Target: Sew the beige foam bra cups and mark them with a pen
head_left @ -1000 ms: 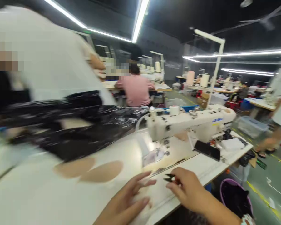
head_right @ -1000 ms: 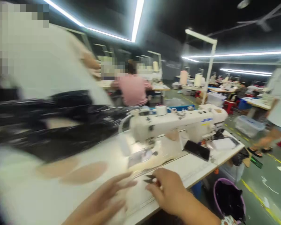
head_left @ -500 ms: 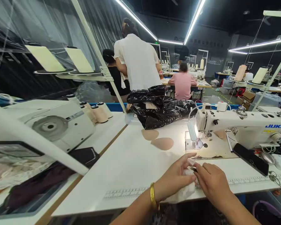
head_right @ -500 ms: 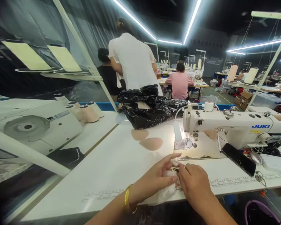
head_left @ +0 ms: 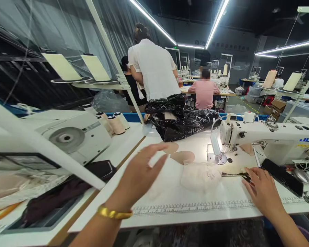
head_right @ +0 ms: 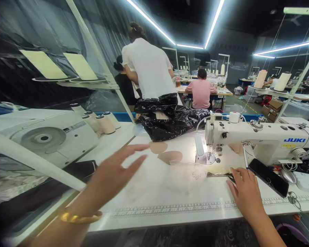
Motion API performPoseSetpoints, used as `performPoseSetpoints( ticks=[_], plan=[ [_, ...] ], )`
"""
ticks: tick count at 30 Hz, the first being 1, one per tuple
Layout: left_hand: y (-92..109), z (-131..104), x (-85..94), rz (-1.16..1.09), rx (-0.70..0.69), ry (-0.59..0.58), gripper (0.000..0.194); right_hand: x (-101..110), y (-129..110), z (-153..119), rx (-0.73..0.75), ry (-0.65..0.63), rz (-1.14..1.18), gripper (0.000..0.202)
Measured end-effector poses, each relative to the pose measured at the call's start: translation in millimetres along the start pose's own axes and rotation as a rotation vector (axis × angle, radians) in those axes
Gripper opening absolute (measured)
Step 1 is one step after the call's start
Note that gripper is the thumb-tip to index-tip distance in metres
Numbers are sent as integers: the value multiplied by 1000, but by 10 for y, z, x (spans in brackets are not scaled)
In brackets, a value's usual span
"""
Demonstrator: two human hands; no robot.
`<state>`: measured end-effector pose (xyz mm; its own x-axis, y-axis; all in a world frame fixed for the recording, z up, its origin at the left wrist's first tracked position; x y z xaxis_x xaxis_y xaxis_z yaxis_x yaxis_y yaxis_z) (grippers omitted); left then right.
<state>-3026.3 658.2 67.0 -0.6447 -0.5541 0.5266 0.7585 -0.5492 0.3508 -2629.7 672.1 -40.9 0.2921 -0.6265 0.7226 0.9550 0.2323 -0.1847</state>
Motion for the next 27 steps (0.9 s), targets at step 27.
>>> performPoseSetpoints(
  ticks=[27],
  plan=[
    [445, -682, -1340, -1066, 604, -114, 51, -503, -902, -18, -520, -643, 1137, 47]
  ],
)
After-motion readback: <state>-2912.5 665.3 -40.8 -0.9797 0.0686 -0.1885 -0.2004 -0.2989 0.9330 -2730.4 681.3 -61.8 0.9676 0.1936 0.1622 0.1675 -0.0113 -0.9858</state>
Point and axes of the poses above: each hand's wrist, its own z-axis towards the middle knuckle, its own x-axis out of the back of the hand, y = z × x, the point moved 8 cm from there along z, towards the middle knuckle, and after that the axes turned 14 degrees about -x, right-handed, at the moved point
